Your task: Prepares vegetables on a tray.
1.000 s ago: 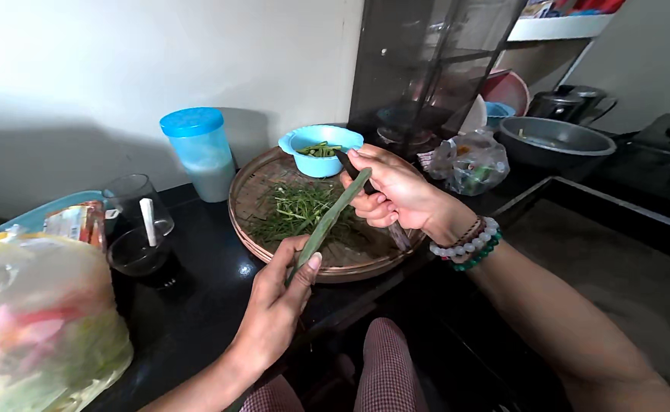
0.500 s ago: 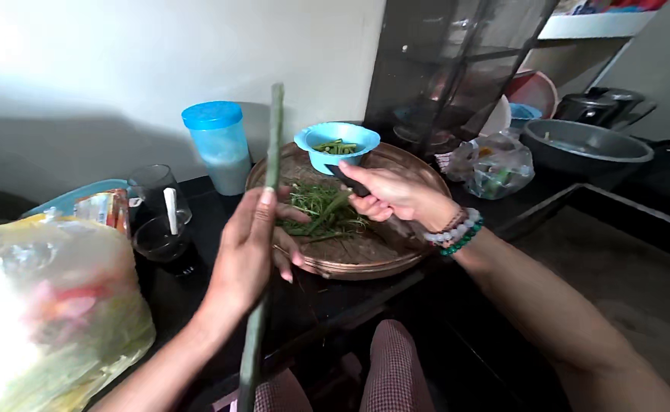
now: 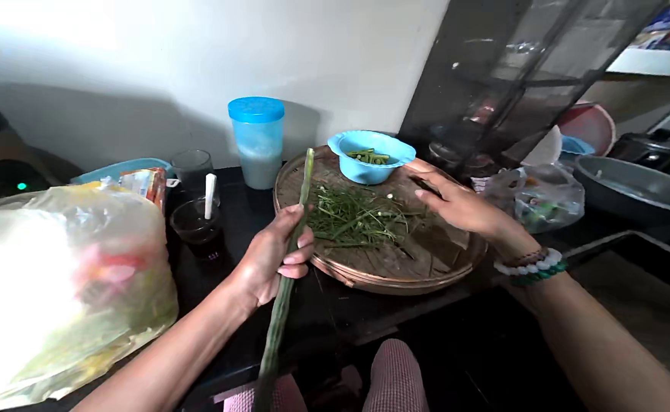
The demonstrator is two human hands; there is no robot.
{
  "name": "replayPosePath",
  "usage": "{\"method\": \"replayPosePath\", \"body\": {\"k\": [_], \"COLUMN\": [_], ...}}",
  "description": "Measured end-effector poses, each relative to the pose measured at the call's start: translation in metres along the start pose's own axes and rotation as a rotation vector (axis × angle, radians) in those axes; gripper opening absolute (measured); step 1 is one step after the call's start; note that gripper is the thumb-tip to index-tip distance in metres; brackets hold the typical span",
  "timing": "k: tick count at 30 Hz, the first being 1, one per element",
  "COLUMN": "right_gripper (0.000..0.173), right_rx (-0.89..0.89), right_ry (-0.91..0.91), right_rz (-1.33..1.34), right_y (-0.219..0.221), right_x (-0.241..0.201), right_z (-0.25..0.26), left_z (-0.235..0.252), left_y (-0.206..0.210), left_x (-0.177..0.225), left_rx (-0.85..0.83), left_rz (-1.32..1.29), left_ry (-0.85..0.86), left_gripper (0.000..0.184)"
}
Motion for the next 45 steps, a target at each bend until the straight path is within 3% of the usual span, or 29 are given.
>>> {"method": "replayPosePath", "body": {"k": [4, 7, 11, 16, 25, 32, 45], "right_gripper": [0.043, 0.048, 0.046, 0.039, 0.041, 0.04, 0.039], "right_rx": [0.235, 0.19, 0.237, 0.334, 0.311, 0.269, 0.354], "right_ry": [-0.196, -0.262, -0.417, -0.485, -0.194, -0.437, -0.373], "right_rz": [0.002, 0.026, -0.044, -0.124, -0.046, 0.041, -0.045], "right_y": [0.011, 0.027, 0.053, 0.062, 0.036, 0.066, 0.058], "right_x": [-0.075, -0.123, -0.148, -0.151, -0.124, -0.152, -0.147], "right_z": [-0.009, -0.019, -0.025, -0.018, 0.021, -0.026, -0.005], "left_z": [-0.003, -0.005, -0.012, -0.019, -0.019, -0.018, -0.011], "left_y": [0.004, 0.007, 0.008, 0.006, 0.005, 0.007, 0.025], "left_x": [-0.011, -0.016, -0.021, -0.021, -0.021, -0.022, -0.017], "left_rx": [0.015, 0.024, 0.027, 0.016, 0.025, -0.008, 0.009], "left_rz": [0.11, 0.157, 0.182, 0.243, 0.19, -0.02, -0.123], "left_ry": [0.068, 0.078, 0.1, 0.096, 0.099, 0.112, 0.093], "left_gripper": [0.036, 0.034, 0.03, 0.032, 0.046, 0.043, 0.039]}}
Point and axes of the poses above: each hand's wrist, its own z-axis towards the middle knuckle, its own y-axis out of the palm, x = y × z, the point moved 1 cm from there along z, towards the middle knuckle
